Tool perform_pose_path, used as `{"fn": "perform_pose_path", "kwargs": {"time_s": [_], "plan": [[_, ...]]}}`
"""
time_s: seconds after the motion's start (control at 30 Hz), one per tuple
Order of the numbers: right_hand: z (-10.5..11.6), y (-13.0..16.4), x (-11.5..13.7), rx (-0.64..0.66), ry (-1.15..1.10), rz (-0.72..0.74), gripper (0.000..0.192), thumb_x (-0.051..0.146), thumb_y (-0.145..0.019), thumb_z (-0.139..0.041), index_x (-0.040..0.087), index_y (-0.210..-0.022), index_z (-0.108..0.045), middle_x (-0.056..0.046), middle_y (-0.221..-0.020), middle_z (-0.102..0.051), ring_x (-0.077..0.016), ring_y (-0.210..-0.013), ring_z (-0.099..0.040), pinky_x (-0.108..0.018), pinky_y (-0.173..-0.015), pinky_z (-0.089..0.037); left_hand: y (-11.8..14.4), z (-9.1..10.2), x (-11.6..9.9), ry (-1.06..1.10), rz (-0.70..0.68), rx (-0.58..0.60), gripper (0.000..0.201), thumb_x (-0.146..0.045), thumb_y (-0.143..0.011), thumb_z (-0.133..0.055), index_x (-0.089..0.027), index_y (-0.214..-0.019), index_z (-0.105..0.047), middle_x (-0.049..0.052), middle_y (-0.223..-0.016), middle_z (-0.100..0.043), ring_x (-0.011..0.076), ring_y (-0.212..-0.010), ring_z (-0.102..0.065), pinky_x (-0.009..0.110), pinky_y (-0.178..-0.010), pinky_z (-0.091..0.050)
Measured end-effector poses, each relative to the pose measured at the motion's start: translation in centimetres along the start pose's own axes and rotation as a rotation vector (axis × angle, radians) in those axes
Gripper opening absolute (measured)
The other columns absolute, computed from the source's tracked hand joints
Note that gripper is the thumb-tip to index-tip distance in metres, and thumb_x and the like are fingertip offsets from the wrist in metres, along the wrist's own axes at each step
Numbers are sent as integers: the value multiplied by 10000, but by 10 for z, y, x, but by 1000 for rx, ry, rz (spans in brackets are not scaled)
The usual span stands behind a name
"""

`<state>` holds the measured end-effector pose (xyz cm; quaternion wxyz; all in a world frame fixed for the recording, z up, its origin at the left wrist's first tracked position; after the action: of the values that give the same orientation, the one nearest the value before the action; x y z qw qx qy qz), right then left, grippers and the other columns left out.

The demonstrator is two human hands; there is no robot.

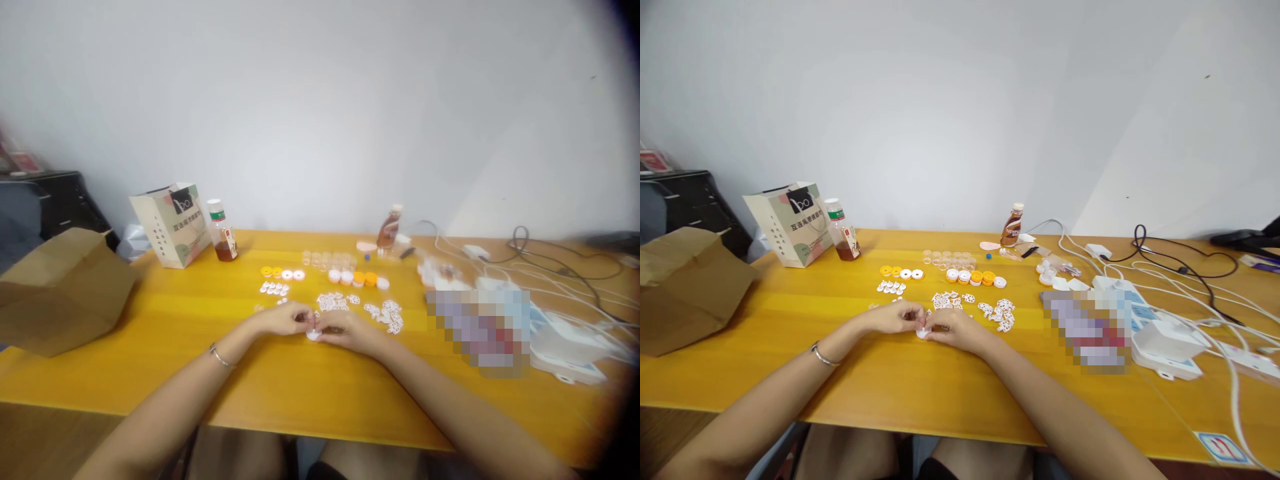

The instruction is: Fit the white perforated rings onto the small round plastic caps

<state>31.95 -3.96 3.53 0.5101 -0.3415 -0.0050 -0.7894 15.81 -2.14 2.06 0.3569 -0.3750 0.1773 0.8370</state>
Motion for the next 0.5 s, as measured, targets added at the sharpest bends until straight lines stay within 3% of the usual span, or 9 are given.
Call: {"fn": "perform_pose_path", "kwargs": {"time_s": [0.5], "plan": [[-1,0,-2,13,1,11,221,344,-805,-510,202,-899,-651,-66,-960,-653,-160,-877,-600,-280,-793,-455,-1,-2,3,-48,25,-24,129,-226,-772,-491,-140,-860,-528,-2,-756,-552,83,-649,-469,178,-628,-385]]}}
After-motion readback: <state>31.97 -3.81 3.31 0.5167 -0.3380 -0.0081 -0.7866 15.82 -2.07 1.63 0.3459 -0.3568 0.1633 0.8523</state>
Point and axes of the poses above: each hand's wrist, its own y-axis away from the middle knuckle, its own z-axis out of the back of the hand, x = y × z, the point moved 3 cm from there along -y, towards the middle knuckle
